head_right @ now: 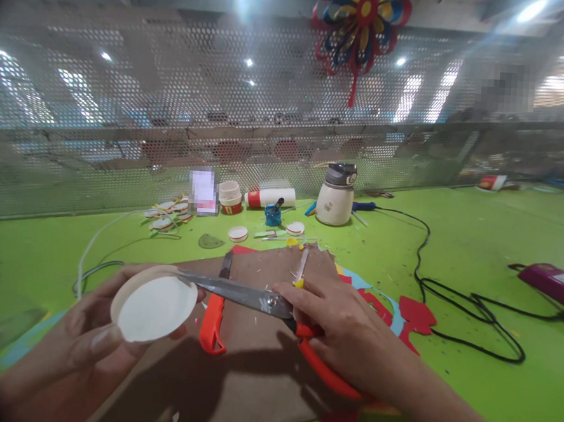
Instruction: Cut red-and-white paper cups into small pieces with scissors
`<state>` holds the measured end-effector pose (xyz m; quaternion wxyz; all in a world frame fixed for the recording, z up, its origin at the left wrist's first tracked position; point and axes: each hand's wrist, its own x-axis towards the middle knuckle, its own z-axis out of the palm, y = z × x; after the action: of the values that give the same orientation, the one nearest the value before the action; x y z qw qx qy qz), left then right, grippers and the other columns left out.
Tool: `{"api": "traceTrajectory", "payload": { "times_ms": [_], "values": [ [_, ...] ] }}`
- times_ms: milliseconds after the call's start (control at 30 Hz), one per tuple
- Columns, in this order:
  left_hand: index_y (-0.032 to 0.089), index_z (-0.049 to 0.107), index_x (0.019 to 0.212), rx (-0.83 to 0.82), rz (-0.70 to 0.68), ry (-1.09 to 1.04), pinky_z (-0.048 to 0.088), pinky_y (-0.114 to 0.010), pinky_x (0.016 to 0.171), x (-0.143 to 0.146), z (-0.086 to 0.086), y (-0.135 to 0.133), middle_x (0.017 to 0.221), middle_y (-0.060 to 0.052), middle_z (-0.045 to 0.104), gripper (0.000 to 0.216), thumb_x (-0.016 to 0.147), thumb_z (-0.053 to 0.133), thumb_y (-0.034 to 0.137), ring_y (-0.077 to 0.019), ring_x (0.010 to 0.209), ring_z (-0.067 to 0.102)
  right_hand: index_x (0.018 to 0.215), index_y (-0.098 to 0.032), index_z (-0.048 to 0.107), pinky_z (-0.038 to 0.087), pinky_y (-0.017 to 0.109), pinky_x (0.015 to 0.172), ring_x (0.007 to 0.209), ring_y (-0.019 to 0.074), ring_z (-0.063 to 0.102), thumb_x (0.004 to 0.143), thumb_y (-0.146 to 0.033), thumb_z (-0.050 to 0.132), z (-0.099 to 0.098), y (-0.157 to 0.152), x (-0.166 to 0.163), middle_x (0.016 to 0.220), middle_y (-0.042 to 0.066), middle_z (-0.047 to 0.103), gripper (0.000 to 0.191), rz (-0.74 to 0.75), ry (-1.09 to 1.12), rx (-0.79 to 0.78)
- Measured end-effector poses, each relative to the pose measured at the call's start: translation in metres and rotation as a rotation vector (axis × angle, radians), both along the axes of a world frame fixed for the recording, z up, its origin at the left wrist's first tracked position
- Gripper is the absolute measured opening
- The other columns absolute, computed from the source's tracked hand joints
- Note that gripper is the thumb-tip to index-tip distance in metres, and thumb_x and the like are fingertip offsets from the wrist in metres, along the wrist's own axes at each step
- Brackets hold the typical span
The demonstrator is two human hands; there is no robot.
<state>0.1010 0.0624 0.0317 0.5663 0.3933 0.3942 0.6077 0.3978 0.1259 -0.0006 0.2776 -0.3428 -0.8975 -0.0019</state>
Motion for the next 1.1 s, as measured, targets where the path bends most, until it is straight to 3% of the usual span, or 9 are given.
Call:
{"api": "traceTrajectory", "payload": {
  "times_ms": [267, 500, 767, 1100],
  "values": [
    [0.026, 0.080, 0.098, -0.066, 0.038, -0.035, 0.057, -0.028, 0.076, 0.009, 0.013, -0.007, 0.095, -0.005, 0.079, 0.051, 0.051, 0.097, 0.035, -0.0232, 0.084, 0.071, 0.131, -0.031, 0.067, 0.056, 0.032, 0.070, 0.091, 0.0240, 0.071, 0.091, -0.016, 0.054, 0.004, -0.001, -0.003, 0.105, 0.008, 0.075, 0.045, -0.015, -0.033, -0.006],
    [0.026, 0.079, 0.104, 0.011, -0.032, -0.008, 0.058, -0.031, 0.074, 0.001, 0.003, -0.002, 0.088, -0.006, 0.078, 0.046, 0.061, 0.092, 0.038, -0.0228, 0.077, 0.070, 0.134, -0.033, 0.064, 0.056, 0.031, 0.072, 0.095, 0.0236, 0.071, 0.091, -0.013, 0.052, 0.004, -0.005, -0.002, 0.112, 0.007, 0.075, 0.049, -0.030, -0.051, -0.036],
    [0.027, 0.080, 0.100, -0.061, -0.008, -0.018, 0.057, -0.031, 0.075, 0.007, 0.012, -0.007, 0.090, -0.005, 0.078, 0.046, 0.058, 0.094, 0.040, -0.0235, 0.081, 0.070, 0.131, -0.030, 0.067, 0.056, 0.030, 0.069, 0.090, 0.0230, 0.071, 0.091, -0.013, 0.052, 0.006, -0.005, -0.003, 0.108, 0.008, 0.075, 0.046, -0.017, -0.045, -0.048],
    [0.024, 0.079, 0.103, -0.076, 0.001, -0.034, 0.057, -0.031, 0.075, 0.004, 0.006, -0.004, 0.096, -0.006, 0.079, 0.049, 0.058, 0.093, 0.037, -0.0248, 0.083, 0.071, 0.135, -0.033, 0.063, 0.056, 0.030, 0.072, 0.091, 0.0221, 0.070, 0.090, -0.012, 0.051, 0.007, -0.003, -0.002, 0.106, 0.006, 0.073, 0.051, -0.014, -0.054, -0.076]
  ]
}}
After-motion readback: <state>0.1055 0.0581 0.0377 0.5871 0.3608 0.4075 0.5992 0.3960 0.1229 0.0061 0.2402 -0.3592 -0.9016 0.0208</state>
